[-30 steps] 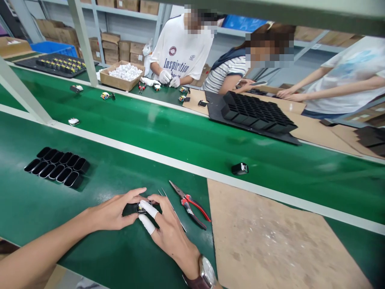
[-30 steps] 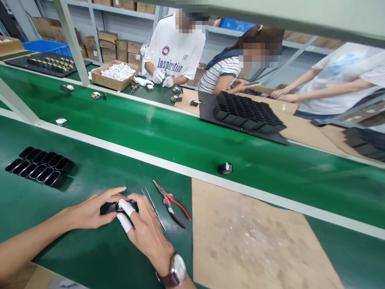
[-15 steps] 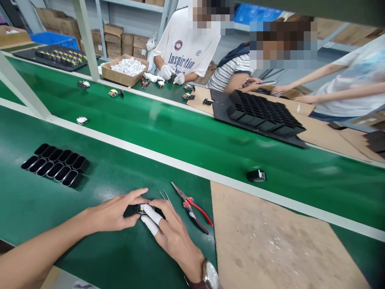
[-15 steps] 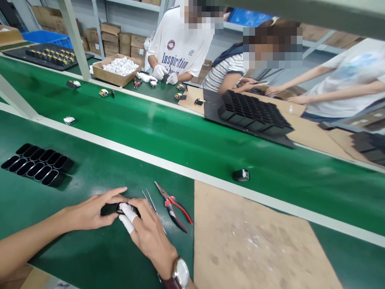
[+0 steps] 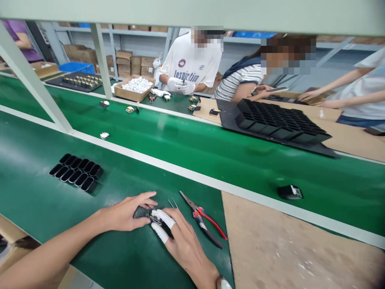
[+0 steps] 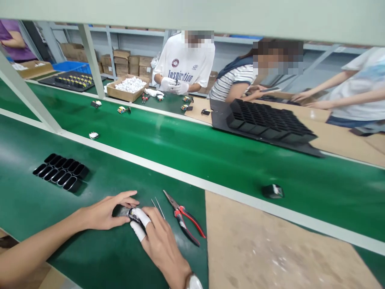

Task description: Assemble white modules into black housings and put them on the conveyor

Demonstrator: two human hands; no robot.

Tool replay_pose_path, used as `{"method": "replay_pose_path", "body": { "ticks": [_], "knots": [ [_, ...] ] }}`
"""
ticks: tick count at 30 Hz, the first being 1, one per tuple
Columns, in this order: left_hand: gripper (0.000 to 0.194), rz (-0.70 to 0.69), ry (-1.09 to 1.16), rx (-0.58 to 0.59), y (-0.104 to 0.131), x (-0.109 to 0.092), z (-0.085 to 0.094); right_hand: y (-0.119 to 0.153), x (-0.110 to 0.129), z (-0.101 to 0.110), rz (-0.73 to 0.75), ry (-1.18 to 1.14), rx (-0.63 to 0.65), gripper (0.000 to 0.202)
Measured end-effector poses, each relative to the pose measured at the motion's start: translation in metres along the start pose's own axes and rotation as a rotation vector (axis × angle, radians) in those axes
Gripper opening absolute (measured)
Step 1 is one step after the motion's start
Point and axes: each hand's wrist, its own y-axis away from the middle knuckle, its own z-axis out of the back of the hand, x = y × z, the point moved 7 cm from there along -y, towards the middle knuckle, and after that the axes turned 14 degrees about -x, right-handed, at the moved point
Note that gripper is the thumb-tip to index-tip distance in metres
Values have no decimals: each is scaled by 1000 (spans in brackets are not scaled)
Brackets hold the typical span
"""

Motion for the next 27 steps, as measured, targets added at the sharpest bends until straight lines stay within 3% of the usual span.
{"method": "replay_pose_path", "body": {
  "ticks": [4,8,11,14,17,19,22,25,27],
  "knots": [
    [81,-90,-153,57,-8,-23,23,-6,4,10,68,63,-38,32],
    [56,-189,-457,-49,-38,-27,75,-12,-1,30,104,273,-173,28],
    [54,-55,-766,-179,-78,8,131,-12,-6,36,130,424,-176,17],
    [52,93,-898,-314,-112,44,183,-9,-7,37,150,494,-154,14],
    [43,198,-969,-406,-129,68,213,-7,-8,37,156,534,-147,15],
    [38,223,-986,-433,-134,76,218,-7,-9,37,150,572,-136,17],
    [36,211,-983,-466,-141,75,211,-6,-13,36,130,632,-104,18],
    [37,155,-946,-485,-146,61,191,-4,-16,35,89,688,-60,12],
    [40,93,-899,-459,-142,47,167,-2,-18,36,52,720,-31,13]
  ]
}}
